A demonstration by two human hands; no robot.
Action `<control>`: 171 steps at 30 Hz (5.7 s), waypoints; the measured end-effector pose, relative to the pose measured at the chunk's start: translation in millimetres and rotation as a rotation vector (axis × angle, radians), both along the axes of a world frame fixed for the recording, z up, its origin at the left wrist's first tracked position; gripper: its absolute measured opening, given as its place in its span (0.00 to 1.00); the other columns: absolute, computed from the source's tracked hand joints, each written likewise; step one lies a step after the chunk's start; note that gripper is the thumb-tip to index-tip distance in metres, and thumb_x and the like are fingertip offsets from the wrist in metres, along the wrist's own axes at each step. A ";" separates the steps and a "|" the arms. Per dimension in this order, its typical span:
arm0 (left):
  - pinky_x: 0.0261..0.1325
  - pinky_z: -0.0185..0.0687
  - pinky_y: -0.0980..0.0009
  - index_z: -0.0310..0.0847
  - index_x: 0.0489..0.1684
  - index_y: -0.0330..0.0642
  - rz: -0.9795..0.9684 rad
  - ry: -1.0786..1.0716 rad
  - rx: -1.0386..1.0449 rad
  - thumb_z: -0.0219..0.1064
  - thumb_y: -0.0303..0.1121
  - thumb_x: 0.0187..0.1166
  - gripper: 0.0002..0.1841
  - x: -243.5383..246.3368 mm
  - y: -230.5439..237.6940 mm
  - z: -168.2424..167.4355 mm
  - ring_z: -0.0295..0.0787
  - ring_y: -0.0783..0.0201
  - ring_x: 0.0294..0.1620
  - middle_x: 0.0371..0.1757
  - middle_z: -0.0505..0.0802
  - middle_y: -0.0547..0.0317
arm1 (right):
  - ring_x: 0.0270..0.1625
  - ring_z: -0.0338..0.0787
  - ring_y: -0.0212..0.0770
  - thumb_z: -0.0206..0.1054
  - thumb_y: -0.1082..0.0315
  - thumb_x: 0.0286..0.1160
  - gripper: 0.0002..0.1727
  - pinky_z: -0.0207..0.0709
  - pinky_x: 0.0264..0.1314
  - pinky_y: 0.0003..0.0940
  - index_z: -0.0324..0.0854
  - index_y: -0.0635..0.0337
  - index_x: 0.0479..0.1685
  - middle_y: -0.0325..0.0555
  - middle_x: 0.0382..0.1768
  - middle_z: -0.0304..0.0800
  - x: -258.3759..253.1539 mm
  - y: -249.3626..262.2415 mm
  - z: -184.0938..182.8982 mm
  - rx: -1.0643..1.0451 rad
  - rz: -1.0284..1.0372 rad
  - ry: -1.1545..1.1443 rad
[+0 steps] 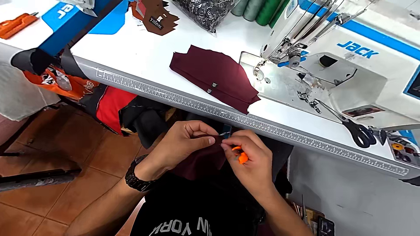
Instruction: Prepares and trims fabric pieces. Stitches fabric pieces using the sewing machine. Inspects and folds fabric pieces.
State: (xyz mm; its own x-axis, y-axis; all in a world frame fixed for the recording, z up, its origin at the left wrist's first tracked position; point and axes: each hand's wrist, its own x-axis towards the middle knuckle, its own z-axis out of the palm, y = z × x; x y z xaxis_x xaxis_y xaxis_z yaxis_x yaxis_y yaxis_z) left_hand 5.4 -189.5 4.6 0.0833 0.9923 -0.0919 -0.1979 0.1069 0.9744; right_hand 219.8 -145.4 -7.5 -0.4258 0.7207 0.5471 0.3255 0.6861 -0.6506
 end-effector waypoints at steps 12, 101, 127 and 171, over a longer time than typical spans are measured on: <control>0.34 0.88 0.80 0.92 0.41 0.43 0.044 0.359 0.313 0.77 0.25 0.69 0.06 0.2 -4.5 3.6 0.90 0.74 0.32 0.34 0.95 0.66 | 0.47 0.90 0.31 0.72 0.66 0.78 0.04 0.86 0.45 0.24 0.89 0.56 0.40 0.39 0.49 0.91 0.5 24.6 11.6 -0.413 0.171 0.210; 0.63 0.86 0.58 0.91 0.52 0.39 -0.431 1.128 0.953 0.66 0.26 0.81 0.09 -119.8 232.4 86.6 0.93 0.61 0.53 0.49 0.96 0.54 | 0.48 0.92 0.36 0.60 0.62 0.87 0.17 0.85 0.56 0.40 0.92 0.59 0.35 0.43 0.44 0.95 1.8 187.3 34.4 0.033 0.144 -0.398; 0.35 0.83 0.84 0.86 0.30 0.46 -0.134 0.631 0.776 0.76 0.31 0.71 0.05 -128.8 139.0 84.7 0.87 0.81 0.31 0.35 0.93 0.70 | 0.45 0.93 0.26 0.78 0.66 0.68 0.04 0.89 0.47 0.22 0.92 0.54 0.36 0.35 0.47 0.95 59.7 127.3 97.9 -0.058 -0.041 0.188; 0.70 0.81 0.42 0.90 0.52 0.35 0.236 1.416 0.673 0.66 0.34 0.84 0.12 -169.5 126.8 25.3 0.90 0.45 0.65 0.57 0.94 0.43 | 0.59 0.91 0.41 0.65 0.63 0.82 0.12 0.86 0.61 0.42 0.93 0.55 0.52 0.44 0.55 0.94 62.8 101.2 -30.8 0.116 -0.373 -0.188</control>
